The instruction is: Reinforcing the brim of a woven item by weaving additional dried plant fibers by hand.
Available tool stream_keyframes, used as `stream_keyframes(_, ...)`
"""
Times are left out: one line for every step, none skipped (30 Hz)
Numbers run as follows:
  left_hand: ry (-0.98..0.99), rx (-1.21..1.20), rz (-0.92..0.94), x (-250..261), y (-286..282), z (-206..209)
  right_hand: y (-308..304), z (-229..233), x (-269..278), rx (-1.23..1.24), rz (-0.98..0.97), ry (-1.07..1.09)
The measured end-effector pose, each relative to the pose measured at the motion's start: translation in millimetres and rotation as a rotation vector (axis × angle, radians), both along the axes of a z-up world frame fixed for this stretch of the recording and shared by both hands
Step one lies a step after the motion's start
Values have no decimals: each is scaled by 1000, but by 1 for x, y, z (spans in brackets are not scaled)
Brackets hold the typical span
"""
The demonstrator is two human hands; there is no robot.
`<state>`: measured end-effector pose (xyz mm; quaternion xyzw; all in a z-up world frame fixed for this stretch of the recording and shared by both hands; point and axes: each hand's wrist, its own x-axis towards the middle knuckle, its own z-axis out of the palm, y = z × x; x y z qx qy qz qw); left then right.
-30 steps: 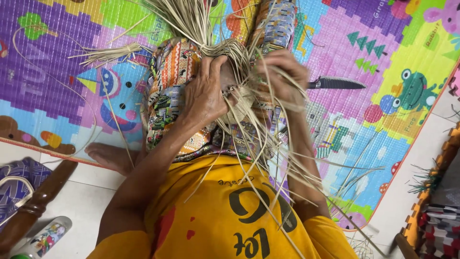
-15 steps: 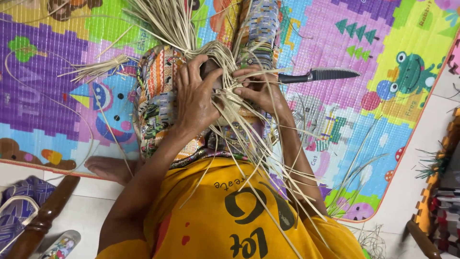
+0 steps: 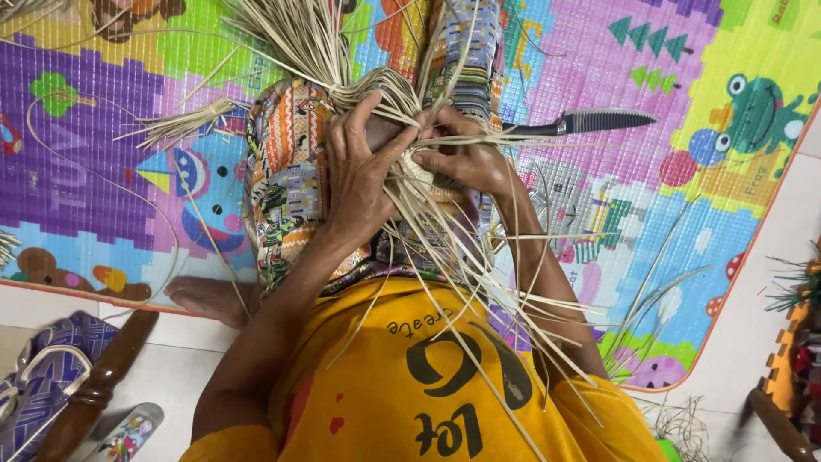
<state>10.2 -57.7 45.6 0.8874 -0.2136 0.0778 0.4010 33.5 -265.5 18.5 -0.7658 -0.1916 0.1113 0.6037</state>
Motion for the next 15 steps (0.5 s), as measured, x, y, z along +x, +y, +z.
stream_keyframes(13,-17,-19,-1,0,1,0,0,1,-3,22,-31)
stream_keyframes(19,-34,-35,0,1,4,1,0,6,-6,46,-68)
stream_keyframes(14,-31,-36,-1,1,-1,3,-3,9,-3,46,-74)
stream_keyframes(-18,-8,-19,0,1,-6,4,-6,13,64,44,-20)
stream_keyframes(-49,14,-3,0,0,-11,6,-9,18,131,43,33)
stream_keyframes(-51,15,-3,-1,0,-8,6,-16,17,131,43,31)
stream_keyframes(-39,-51,26,-2,0,-5,6,-24,16,205,23,127)
stream_keyframes(-26,-116,61,-4,1,-3,7,-32,16,279,8,225)
stream_keyframes(-27,-115,65,-2,1,-5,10,-10,16,279,13,224)
stream_keyframes(21,-176,82,-1,2,-8,13,11,14,342,5,306)
stream_keyframes(70,-237,98,0,3,-11,15,32,12,404,-3,389)
stream_keyframes(68,-237,102,0,0,-4,9,19,17,403,1,388)
stream_keyframes(54,-190,93,-1,-2,4,4,7,22,481,-29,384)
stream_keyframes(44,-141,80,-2,-3,11,-1,-6,26,563,-62,382)
stream_keyframes(44,-139,81,-3,-2,5,1,-10,26,565,-61,383)
